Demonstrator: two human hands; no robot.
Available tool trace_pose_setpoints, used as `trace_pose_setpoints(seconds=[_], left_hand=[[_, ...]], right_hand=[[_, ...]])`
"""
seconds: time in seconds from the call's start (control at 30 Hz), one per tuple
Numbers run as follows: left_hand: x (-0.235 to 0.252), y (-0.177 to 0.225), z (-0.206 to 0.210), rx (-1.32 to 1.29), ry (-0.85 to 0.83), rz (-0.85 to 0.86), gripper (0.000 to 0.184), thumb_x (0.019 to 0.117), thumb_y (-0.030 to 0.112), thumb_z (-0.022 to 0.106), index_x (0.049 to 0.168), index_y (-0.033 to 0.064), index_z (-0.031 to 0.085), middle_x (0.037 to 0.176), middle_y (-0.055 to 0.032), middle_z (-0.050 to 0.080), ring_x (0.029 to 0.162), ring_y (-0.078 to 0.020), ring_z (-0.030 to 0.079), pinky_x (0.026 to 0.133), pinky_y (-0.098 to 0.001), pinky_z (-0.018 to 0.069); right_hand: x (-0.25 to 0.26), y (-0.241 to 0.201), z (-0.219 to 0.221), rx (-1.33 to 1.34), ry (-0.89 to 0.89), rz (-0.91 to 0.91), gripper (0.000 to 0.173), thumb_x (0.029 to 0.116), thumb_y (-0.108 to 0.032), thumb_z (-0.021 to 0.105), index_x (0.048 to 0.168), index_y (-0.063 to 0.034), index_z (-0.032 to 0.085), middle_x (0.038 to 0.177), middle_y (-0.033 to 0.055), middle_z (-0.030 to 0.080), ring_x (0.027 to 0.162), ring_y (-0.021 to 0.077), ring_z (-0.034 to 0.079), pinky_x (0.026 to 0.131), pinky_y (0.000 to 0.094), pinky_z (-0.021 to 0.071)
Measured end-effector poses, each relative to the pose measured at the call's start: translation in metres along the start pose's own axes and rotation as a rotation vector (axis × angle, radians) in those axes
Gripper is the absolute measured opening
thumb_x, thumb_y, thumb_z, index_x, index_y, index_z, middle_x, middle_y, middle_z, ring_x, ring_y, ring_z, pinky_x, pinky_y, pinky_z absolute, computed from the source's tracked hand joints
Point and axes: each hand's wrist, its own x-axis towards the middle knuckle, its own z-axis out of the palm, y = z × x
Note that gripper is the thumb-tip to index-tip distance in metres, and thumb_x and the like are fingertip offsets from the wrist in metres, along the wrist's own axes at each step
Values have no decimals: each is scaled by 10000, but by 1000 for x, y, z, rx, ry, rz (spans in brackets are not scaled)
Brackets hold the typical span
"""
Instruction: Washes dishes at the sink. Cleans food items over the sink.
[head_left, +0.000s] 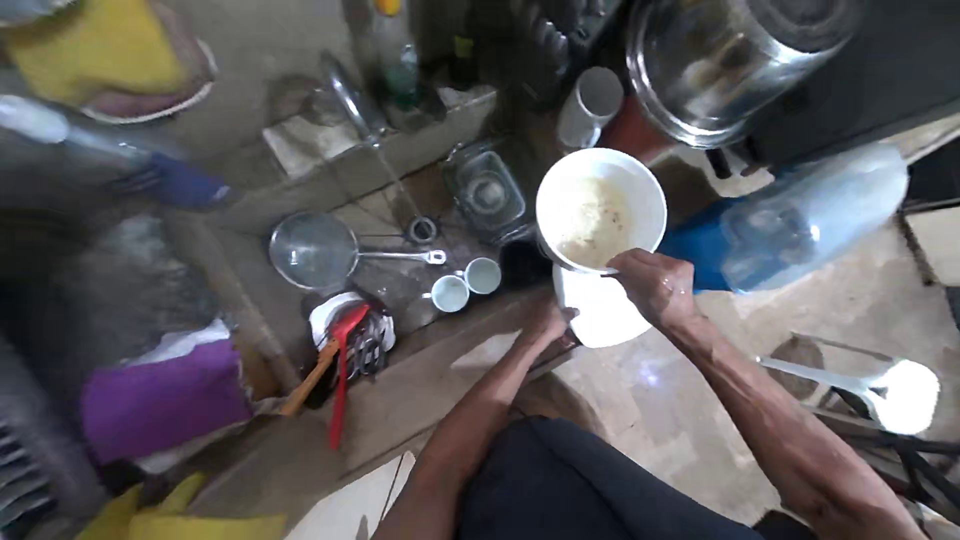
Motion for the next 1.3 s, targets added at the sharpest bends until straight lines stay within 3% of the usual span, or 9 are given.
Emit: trace_pose_setpoints(seconds=[0.07, 0.17, 0.33, 0.47, 0.6, 0.7, 0.9, 1.1, 1.3], left_hand=[[3, 1, -4, -30, -43, 1, 522, 1026, 415, 614, 1352, 10, 566, 905, -119, 728, 690, -169, 719, 684, -336, 625], [1, -4, -18, -169, -91, 20, 478, 1017, 349, 653, 1311, -11, 542, 906, -107, 719, 667, -160, 713, 642, -312, 620], [-36, -42, -77, -641, 327, 85, 374, 1093, 217, 496, 1397, -1, 515, 1105, -193, 727, 835, -264, 755, 768, -412, 644], [-54, -83, -134, -968, 604, 200, 470, 1125, 346, 350, 1531, 109, 373, 1391, -180, 582, 1048, -302, 698, 877, -466, 599], [-56, -89, -189, -1075, 789, 227, 529, 1104, 464, 357, 1535, 161, 404, 1533, -148, 463, 1300, -337, 565, 995, -560, 532], [-46, -89, -227, -1054, 871, 168, 564, 1103, 490, 361, 1524, 123, 438, 1523, -181, 483, 1329, -350, 545, 1018, -585, 507], [-18, -105, -278, -1030, 800, 143, 703, 1060, 621, 354, 1568, 137, 392, 1522, -167, 497, 1309, -318, 560, 1038, -538, 500], [15, -108, -293, -1039, 709, 72, 778, 973, 698, 500, 1548, 180, 420, 1495, -151, 528, 1328, -333, 548, 1030, -595, 502], [55, -108, -281, -1168, 682, 104, 797, 956, 736, 485, 1424, 93, 545, 1300, -176, 660, 1171, -312, 663, 959, -564, 572]], right_hand=[[11, -9, 1, -14, -16, -56, 106, 967, -79, 660, 991, -70, 763, 1016, 114, 756, 793, 298, 729, 657, 479, 586], [33, -22, 12, -30, -45, -129, 105, 961, -80, 661, 981, -71, 764, 991, 110, 752, 744, 296, 713, 619, 472, 573], [77, -49, 44, 34, -96, -226, 96, 958, -100, 672, 975, -87, 765, 976, 101, 746, 754, 296, 713, 630, 486, 576], [117, -74, 78, 100, -175, -250, 112, 978, -186, 675, 985, -107, 754, 965, 94, 736, 779, 309, 717, 644, 533, 577], [162, -99, 109, 263, -301, -218, 159, 951, -231, 707, 999, -93, 770, 946, 102, 754, 877, 306, 733, 789, 569, 578], [200, -112, 127, 460, -499, -44, 246, 943, -282, 730, 1064, -72, 772, 947, 130, 757, 887, 294, 727, 864, 565, 561], [249, -115, 153, 1070, -816, 582, 308, 1001, -216, 676, 1212, 6, 640, 931, 151, 728, 670, 217, 712, 665, 382, 635], [265, -99, 172, 1273, -765, 936, 489, 1029, -408, 603, 1396, -100, 504, 985, 119, 713, 700, 215, 715, 617, 348, 624], [262, -97, 174, 1558, -533, 1141, 336, 1041, -383, 578, 1275, -141, 565, 872, 45, 678, 623, 113, 636, 558, 251, 568]])
